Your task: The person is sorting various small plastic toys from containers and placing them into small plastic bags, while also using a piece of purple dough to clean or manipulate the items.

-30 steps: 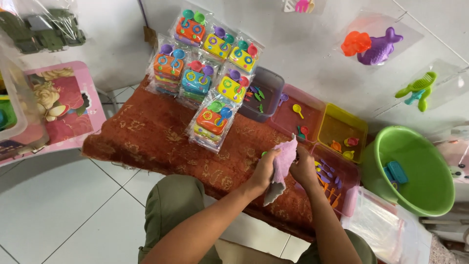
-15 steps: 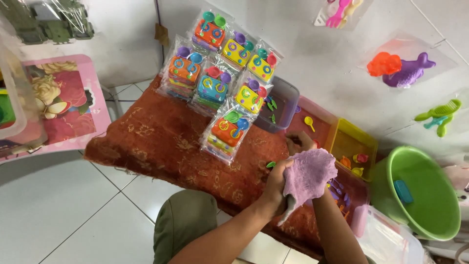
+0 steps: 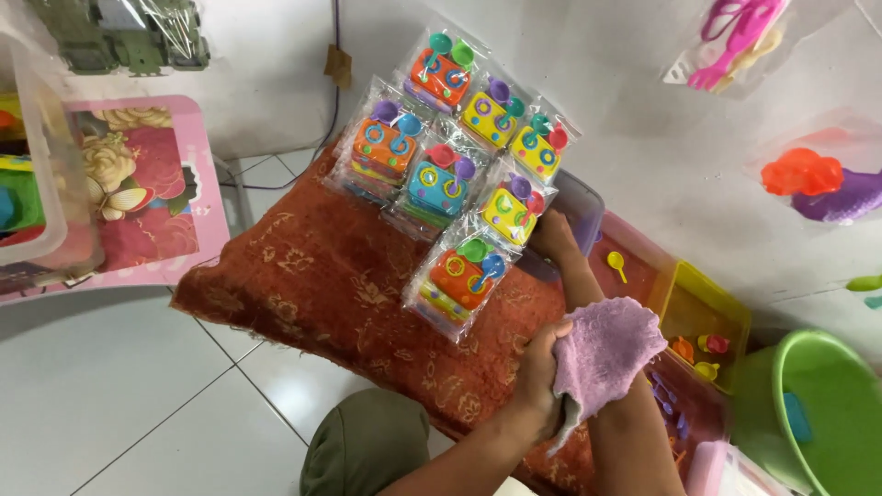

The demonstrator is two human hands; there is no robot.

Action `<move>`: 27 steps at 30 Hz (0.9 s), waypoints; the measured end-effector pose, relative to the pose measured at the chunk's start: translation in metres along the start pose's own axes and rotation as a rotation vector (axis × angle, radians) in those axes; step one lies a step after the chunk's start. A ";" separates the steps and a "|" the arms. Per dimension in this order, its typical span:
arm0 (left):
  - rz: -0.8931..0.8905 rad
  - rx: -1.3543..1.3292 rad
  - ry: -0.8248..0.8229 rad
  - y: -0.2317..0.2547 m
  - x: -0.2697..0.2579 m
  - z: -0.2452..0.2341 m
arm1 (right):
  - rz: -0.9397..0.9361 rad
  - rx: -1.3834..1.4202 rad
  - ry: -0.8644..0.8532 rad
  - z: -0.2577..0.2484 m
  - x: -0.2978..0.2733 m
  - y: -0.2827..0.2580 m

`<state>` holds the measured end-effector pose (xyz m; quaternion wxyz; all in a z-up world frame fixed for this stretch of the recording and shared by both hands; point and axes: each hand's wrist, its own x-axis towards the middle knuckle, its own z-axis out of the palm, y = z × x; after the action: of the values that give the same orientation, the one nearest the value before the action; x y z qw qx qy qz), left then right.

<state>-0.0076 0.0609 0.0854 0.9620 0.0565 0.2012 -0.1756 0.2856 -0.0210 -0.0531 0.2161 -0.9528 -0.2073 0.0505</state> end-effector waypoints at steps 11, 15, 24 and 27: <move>0.065 0.098 -0.059 0.003 -0.001 0.002 | -0.025 0.023 0.293 -0.035 -0.027 0.006; 0.111 0.072 0.011 -0.008 0.014 -0.008 | 0.055 0.392 0.264 -0.086 -0.086 -0.008; 0.040 0.061 0.185 -0.057 0.068 -0.034 | 0.169 0.855 0.269 -0.160 -0.257 -0.064; 0.021 -0.024 -0.137 -0.068 0.058 -0.025 | 0.218 0.712 0.015 -0.143 -0.287 -0.041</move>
<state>0.0086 -0.0168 0.0368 0.9760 0.0348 0.1363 -0.1663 0.0360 -0.1629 0.0958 0.5288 -0.8347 -0.0728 0.1353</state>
